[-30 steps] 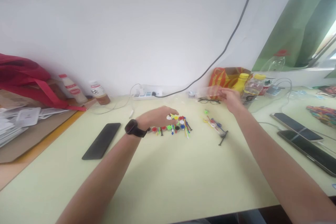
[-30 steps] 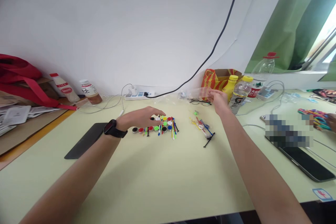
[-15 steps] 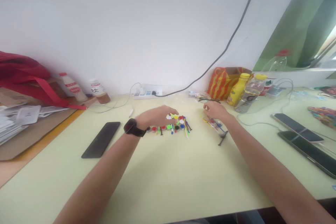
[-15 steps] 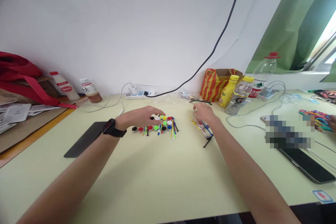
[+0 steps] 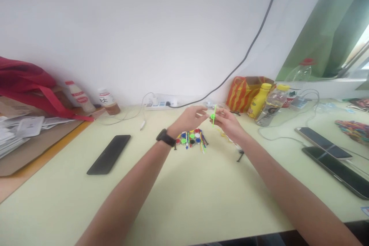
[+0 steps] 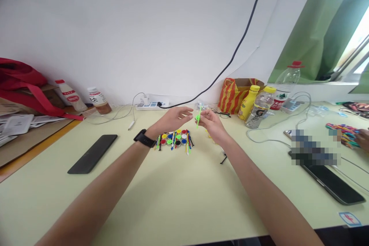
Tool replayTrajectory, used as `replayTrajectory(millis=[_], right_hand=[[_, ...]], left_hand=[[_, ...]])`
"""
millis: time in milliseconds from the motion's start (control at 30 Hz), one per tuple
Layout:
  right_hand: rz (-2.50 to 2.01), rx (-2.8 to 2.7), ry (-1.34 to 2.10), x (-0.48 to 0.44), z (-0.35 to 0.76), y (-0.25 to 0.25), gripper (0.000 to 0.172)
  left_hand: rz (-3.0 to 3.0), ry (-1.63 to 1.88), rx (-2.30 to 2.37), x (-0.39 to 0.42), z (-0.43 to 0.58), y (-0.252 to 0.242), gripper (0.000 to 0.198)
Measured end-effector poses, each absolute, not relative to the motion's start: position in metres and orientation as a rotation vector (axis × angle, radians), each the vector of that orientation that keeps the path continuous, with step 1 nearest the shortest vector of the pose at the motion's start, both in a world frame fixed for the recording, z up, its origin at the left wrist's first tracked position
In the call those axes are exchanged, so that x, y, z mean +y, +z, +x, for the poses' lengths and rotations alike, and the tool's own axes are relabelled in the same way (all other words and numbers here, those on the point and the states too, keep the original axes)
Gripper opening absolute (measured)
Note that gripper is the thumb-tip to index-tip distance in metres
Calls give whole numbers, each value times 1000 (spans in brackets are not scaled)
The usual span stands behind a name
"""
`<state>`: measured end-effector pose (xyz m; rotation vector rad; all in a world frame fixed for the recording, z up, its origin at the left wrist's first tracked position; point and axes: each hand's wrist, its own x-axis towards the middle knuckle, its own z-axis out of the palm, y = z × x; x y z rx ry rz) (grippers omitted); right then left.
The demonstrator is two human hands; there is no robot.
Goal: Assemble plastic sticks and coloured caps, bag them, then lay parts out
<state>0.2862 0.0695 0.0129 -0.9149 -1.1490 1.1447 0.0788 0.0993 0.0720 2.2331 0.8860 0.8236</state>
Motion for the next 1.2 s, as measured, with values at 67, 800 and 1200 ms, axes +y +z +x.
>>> replayTrajectory(millis=[67, 800, 1200], right_hand=[[-883, -1101, 1185, 69, 276, 9, 44], [-1037, -1200, 1298, 66, 289, 3, 15], [-1698, -1864, 518, 67, 306, -11, 25]], left_hand=[[2181, 890, 942, 104, 92, 68, 29], [2184, 828, 627, 105, 99, 36, 24], [2634, 606, 948, 105, 102, 13, 11]])
